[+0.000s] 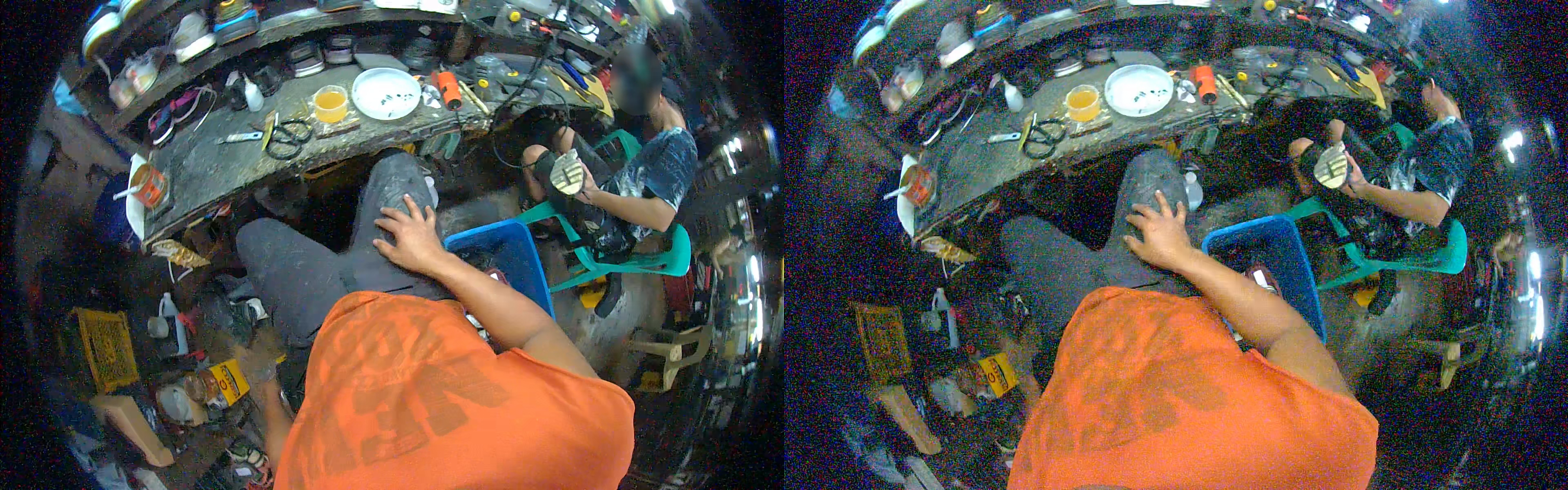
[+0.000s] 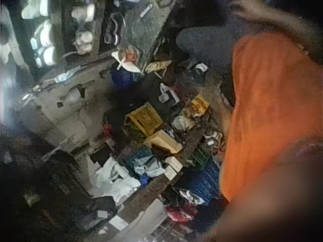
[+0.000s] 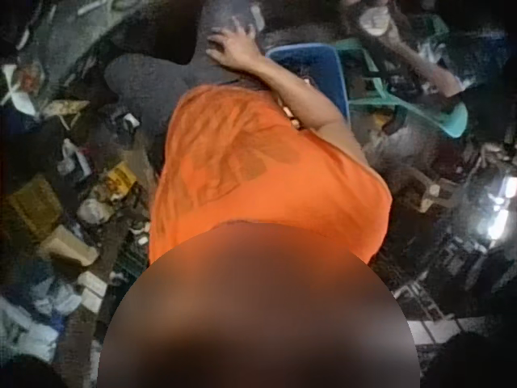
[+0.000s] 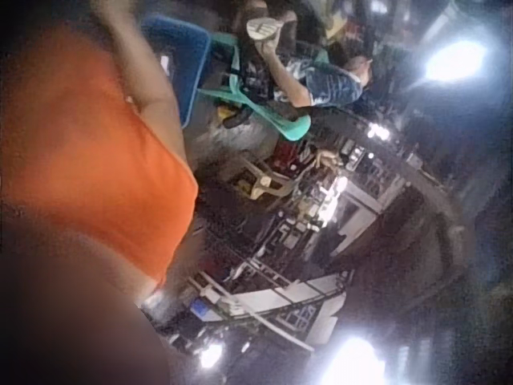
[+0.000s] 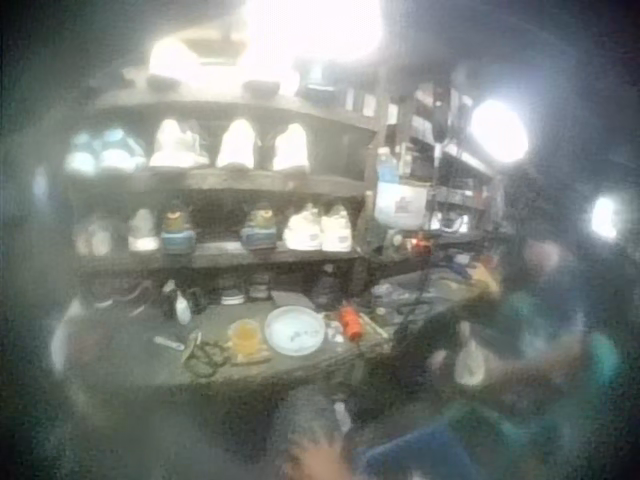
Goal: The person applies a liquid substance to the sole of a black shoe using a brush, then sets the shoe aside. They retrieve a yellow box and a small bottle, pour liquid into a cup, and mix it with a brush. The person then applies the mixture to the sole of another shoe.
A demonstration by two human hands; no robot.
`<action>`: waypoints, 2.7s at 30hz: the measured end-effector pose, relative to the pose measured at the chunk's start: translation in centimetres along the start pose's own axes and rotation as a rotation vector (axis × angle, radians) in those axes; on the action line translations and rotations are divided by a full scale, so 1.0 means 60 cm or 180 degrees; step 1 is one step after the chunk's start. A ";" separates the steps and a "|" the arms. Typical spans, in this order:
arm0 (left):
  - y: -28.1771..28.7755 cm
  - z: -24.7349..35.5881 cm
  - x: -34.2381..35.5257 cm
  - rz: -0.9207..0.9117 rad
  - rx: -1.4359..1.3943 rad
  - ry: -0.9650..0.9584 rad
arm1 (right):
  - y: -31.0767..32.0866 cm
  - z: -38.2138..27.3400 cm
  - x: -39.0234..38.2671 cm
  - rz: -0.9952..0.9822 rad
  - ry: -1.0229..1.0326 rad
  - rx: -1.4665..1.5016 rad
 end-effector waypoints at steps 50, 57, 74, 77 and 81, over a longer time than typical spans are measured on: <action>0.191 0.652 -0.221 -0.0646 0.0304 -0.3376 | 0.435 0.466 -0.280 0.3756 -0.2170 0.1020; 0.196 0.657 -0.236 -0.0702 0.0236 -0.3333 | 0.516 0.513 -0.226 0.4216 -0.1728 0.1081; 0.258 0.711 -0.283 -0.1048 0.0918 -0.3204 | 0.660 0.490 -0.088 0.4195 -0.2290 0.0493; 0.313 0.801 -0.341 -0.1178 0.0014 -0.3660 | 0.629 0.456 -0.093 0.4513 -0.1075 0.0746; 0.375 0.934 -0.458 -0.1068 -0.0765 -0.4466 | 0.555 0.396 -0.108 0.4165 -0.0410 0.1523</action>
Point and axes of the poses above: each hand's wrist, its own x-axis towards the middle knuckle, its own y-axis out of the back of the hand, z = x × y, the point moved 3 cm from there along x, towards the middle knuckle, and after that the axes turned 1 degree about -x, right-handed, at the moved point
